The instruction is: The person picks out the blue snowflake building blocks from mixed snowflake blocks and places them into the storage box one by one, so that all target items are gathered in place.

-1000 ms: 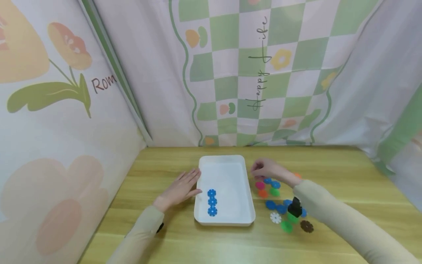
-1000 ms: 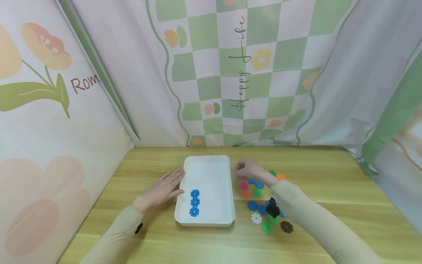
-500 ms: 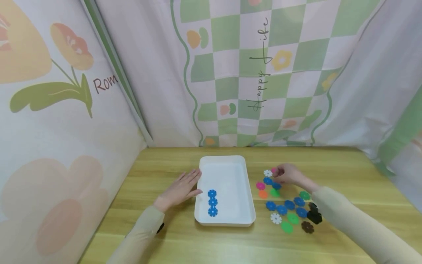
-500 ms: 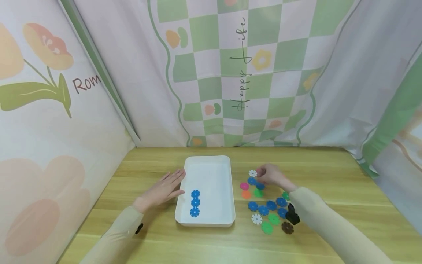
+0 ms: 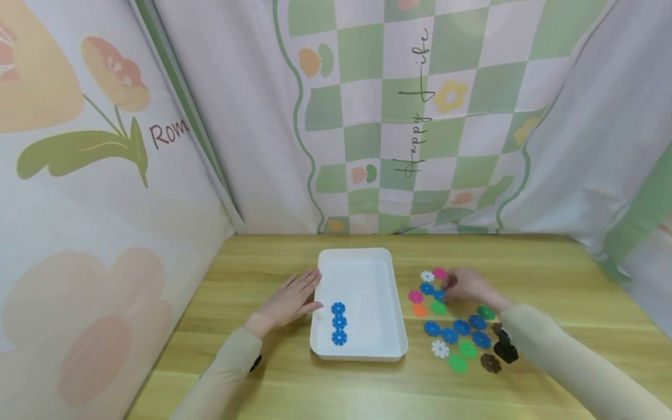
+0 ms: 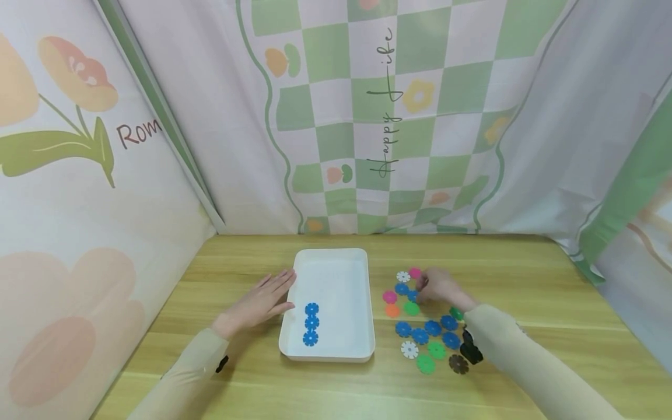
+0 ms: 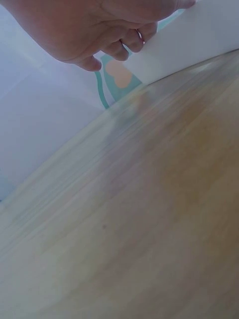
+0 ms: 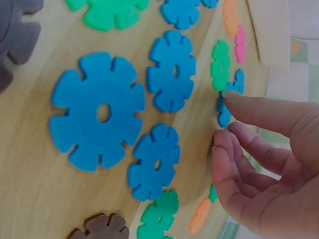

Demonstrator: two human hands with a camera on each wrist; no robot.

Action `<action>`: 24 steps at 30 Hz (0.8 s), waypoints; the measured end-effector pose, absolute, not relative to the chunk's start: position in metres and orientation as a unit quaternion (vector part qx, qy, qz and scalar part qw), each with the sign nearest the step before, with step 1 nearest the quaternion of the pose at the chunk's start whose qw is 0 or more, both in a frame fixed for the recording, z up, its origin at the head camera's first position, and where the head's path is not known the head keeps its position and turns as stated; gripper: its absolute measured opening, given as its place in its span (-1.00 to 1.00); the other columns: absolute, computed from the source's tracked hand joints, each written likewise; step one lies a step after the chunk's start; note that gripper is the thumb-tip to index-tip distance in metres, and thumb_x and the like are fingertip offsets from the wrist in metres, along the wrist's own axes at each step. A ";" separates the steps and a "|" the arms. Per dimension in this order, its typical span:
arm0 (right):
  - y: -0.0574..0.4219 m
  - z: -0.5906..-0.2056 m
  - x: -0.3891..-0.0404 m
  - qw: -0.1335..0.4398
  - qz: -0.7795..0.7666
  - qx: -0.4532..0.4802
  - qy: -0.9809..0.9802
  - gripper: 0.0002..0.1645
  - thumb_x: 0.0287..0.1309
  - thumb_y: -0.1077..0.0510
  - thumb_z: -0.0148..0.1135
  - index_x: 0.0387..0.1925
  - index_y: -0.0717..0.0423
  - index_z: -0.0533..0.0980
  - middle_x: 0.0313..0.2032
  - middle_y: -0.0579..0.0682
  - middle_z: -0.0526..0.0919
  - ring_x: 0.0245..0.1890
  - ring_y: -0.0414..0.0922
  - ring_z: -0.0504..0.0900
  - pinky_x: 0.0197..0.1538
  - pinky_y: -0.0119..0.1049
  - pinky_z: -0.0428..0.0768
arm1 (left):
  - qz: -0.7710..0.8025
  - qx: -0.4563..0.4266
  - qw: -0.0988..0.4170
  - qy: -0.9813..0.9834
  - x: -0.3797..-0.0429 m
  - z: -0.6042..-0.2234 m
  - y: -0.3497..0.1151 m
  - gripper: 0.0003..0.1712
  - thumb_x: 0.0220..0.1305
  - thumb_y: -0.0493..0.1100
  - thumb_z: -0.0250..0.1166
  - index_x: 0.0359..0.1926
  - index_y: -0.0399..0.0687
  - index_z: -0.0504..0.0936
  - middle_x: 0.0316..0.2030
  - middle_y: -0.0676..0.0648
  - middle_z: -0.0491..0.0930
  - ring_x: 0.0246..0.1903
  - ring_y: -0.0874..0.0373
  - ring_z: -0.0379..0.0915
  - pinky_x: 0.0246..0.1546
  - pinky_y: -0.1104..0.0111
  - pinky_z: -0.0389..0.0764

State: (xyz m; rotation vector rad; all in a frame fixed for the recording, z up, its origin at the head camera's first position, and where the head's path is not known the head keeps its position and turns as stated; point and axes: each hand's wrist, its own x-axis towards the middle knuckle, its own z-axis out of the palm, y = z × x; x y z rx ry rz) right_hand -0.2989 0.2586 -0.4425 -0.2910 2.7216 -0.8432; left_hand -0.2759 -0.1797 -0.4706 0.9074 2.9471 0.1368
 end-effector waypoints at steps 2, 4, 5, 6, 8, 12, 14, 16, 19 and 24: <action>0.258 -0.444 -0.299 0.134 -0.282 -0.103 0.944 -0.66 -0.10 0.28 0.44 -0.24 0.35 0.56 -0.31 0.14 0.66 -0.29 -0.05 0.59 -0.18 -0.17 0.65 | 0.045 0.295 0.025 0.954 -0.276 -0.471 -0.180 -0.14 0.50 0.32 -0.13 0.56 -0.10 -0.02 0.58 -0.08 -0.05 0.58 0.00 -0.11 0.57 0.00 0.01; 0.257 -0.445 -0.298 0.130 -0.277 -0.106 0.946 -0.66 -0.12 0.28 0.44 -0.25 0.34 0.56 -0.32 0.14 0.65 -0.29 -0.05 0.59 -0.16 -0.15 0.65 | 0.043 0.296 0.024 0.954 -0.276 -0.471 -0.180 -0.14 0.50 0.32 -0.13 0.56 -0.10 -0.02 0.58 -0.09 -0.04 0.57 0.00 -0.10 0.57 0.00 0.02; 0.257 -0.445 -0.298 0.127 -0.275 -0.106 0.947 -0.67 -0.12 0.28 0.45 -0.26 0.33 0.56 -0.32 0.13 0.65 -0.29 -0.05 0.58 -0.16 -0.15 0.65 | 0.042 0.296 0.023 0.954 -0.276 -0.471 -0.180 -0.14 0.49 0.32 -0.13 0.56 -0.10 -0.02 0.58 -0.08 -0.04 0.57 0.00 -0.10 0.57 0.00 0.02; 0.257 -0.446 -0.298 0.127 -0.276 -0.106 0.947 -0.67 -0.13 0.28 0.45 -0.27 0.33 0.56 -0.33 0.13 0.65 -0.30 -0.05 0.58 -0.17 -0.15 0.64 | 0.041 0.296 0.022 0.954 -0.276 -0.471 -0.180 -0.14 0.49 0.32 -0.13 0.56 -0.10 -0.01 0.58 -0.08 -0.04 0.57 0.00 -0.10 0.57 0.00 0.02; 0.257 -0.446 -0.298 0.128 -0.280 -0.103 0.946 -0.69 -0.12 0.28 0.45 -0.29 0.32 0.55 -0.34 0.12 0.64 -0.31 -0.06 0.56 -0.20 -0.18 0.63 | 0.041 0.297 0.022 0.954 -0.276 -0.471 -0.180 -0.14 0.49 0.32 -0.13 0.56 -0.10 -0.01 0.58 -0.09 -0.04 0.57 0.00 -0.09 0.57 0.01 0.02; 0.257 -0.447 -0.297 0.134 -0.291 -0.099 0.942 -0.71 -0.10 0.28 0.44 -0.30 0.29 0.54 -0.36 0.08 0.61 -0.34 -0.08 0.53 -0.26 -0.26 0.59 | 0.042 0.298 0.022 0.953 -0.276 -0.472 -0.180 -0.14 0.49 0.31 -0.12 0.56 -0.11 -0.01 0.58 -0.10 -0.03 0.57 -0.01 -0.09 0.57 0.01 0.03; 0.258 -0.446 -0.298 0.136 -0.297 -0.100 0.940 -0.73 -0.09 0.30 0.42 -0.31 0.29 0.53 -0.37 0.08 0.60 -0.36 -0.09 0.51 -0.28 -0.28 0.56 | 0.043 0.298 0.022 0.953 -0.276 -0.472 -0.180 -0.14 0.49 0.31 -0.12 0.56 -0.11 -0.01 0.58 -0.10 -0.03 0.57 -0.01 -0.09 0.57 0.01 0.03; 0.259 -0.445 -0.298 0.139 -0.301 -0.105 0.938 -0.75 -0.07 0.31 0.40 -0.31 0.30 0.53 -0.37 0.08 0.60 -0.37 -0.10 0.51 -0.30 -0.29 0.54 | 0.042 0.297 0.023 0.954 -0.276 -0.473 -0.180 -0.14 0.49 0.31 -0.12 0.56 -0.10 -0.02 0.58 -0.09 -0.04 0.57 -0.01 -0.10 0.57 0.01 0.02; 0.260 -0.441 -0.299 0.147 -0.310 -0.107 0.933 -0.78 -0.03 0.32 0.37 -0.31 0.32 0.53 -0.37 0.10 0.61 -0.37 -0.10 0.52 -0.30 -0.28 0.57 | 0.044 0.294 0.025 0.954 -0.276 -0.472 -0.180 -0.14 0.49 0.32 -0.12 0.57 -0.09 -0.03 0.58 -0.08 -0.05 0.58 0.01 -0.11 0.57 0.02 0.01; 0.260 -0.430 -0.301 0.164 -0.336 -0.108 0.921 -0.79 0.09 0.33 0.29 -0.24 0.39 0.51 -0.33 0.17 0.63 -0.34 -0.09 0.59 -0.23 -0.19 0.69 | 0.052 0.300 0.018 0.952 -0.276 -0.470 -0.179 -0.15 0.50 0.27 -0.08 0.55 -0.13 0.02 0.57 -0.11 -0.01 0.57 -0.03 -0.07 0.56 0.00 0.05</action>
